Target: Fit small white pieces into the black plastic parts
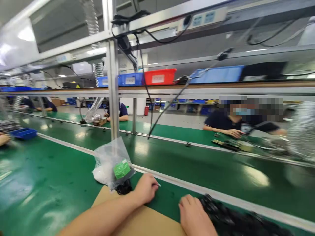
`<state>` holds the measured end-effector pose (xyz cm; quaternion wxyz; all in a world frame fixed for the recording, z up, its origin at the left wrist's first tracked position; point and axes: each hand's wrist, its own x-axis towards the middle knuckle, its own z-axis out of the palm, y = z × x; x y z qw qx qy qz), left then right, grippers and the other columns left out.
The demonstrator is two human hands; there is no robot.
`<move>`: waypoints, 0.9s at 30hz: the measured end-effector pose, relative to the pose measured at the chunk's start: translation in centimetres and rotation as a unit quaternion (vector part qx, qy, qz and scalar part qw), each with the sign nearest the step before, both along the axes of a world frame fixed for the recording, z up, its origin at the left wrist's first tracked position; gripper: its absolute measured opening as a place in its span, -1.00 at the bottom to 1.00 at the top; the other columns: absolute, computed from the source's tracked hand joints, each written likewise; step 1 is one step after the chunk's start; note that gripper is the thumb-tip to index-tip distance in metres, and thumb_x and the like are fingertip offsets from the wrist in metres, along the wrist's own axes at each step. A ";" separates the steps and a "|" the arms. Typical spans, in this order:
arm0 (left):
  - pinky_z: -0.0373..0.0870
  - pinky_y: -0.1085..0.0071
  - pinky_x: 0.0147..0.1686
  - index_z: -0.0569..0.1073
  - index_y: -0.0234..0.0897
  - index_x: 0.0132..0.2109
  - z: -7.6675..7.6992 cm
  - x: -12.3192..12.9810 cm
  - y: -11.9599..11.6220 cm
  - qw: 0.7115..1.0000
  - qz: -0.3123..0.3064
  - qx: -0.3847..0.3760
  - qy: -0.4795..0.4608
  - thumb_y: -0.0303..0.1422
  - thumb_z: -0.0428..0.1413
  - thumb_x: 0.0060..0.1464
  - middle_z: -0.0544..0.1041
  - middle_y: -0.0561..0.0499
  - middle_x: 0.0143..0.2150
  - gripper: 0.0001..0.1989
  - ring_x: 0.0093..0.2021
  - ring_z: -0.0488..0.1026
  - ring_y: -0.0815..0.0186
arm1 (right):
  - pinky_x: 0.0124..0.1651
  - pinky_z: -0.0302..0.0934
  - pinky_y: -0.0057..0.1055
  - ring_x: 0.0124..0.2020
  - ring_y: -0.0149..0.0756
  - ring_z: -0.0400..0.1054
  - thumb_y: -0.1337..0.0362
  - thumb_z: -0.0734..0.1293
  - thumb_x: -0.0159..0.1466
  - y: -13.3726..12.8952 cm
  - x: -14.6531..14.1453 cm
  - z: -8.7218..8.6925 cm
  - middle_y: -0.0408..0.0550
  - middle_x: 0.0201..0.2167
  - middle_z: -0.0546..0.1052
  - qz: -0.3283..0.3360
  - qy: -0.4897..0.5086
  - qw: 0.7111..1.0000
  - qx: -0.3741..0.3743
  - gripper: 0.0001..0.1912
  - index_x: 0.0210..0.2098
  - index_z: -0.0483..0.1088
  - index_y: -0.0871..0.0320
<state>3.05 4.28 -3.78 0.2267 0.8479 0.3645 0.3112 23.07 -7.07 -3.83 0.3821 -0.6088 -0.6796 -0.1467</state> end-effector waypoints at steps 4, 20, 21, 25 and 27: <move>0.39 0.09 0.01 0.58 -0.27 -0.29 0.1 -0.4 -0.3 1.000 -0.014 0.012 0.001 -0.56 0.02 0.16 0.55 -0.16 -0.17 -0.76 -0.05 0.45 0.02 | -0.15 0.25 -0.11 -0.22 -0.03 0.34 0.33 0.14 0.39 -2.0 -0.2 0.5 0.10 -0.30 0.43 -0.056 -0.096 0.984 -0.138 -0.74 -0.39 0.37 0.09; 0.34 0.35 -0.18 0.39 -0.28 -0.30 0.9 -0.2 -3.2 0.990 -0.079 -0.058 -0.103 -0.37 -0.01 0.32 0.45 -0.04 -0.26 -0.80 -0.20 0.38 0.24 | -0.18 0.17 -0.32 -0.26 -0.24 0.29 0.31 0.13 0.51 -3.6 -2.6 2.8 -0.07 -0.26 0.37 0.083 0.110 0.985 -0.104 -0.82 -0.24 0.28 0.11; 0.31 0.41 -0.30 0.37 -0.28 -0.29 0.8 0.1 -4.0 0.976 -0.098 -0.126 -0.146 -0.24 -0.01 0.35 0.42 0.00 -0.31 -0.74 -0.30 0.35 0.30 | -0.20 0.16 -0.33 -0.27 -0.25 0.28 0.28 0.13 0.52 -3.7 -2.7 3.0 -0.08 -0.26 0.37 0.108 0.134 0.981 -0.092 -0.81 -0.23 0.28 0.11; -0.01 0.51 -0.58 0.30 -0.28 -0.29 0.4 1.2 -6.6 0.864 -0.181 -0.383 -0.271 0.13 0.08 0.21 0.28 0.13 -0.45 -0.49 -0.56 0.07 0.49 | -0.26 0.15 -0.36 -0.27 -0.26 0.27 0.23 0.16 0.52 -4.1 -3.0 3.2 -0.07 -0.26 0.38 0.166 0.194 0.965 -0.069 -0.80 -0.23 0.31 0.10; -0.06 0.52 -0.59 0.28 -0.28 -0.30 0.3 1.5 -7.2 0.846 -0.207 -0.404 -0.281 0.13 0.12 0.19 0.28 0.14 -0.45 -0.48 -0.57 0.04 0.53 | -0.25 0.15 -0.36 -0.27 -0.26 0.27 0.23 0.16 0.52 -4.2 -3.1 3.1 -0.07 -0.26 0.38 0.178 0.203 0.961 -0.065 -0.81 -0.23 0.31 0.09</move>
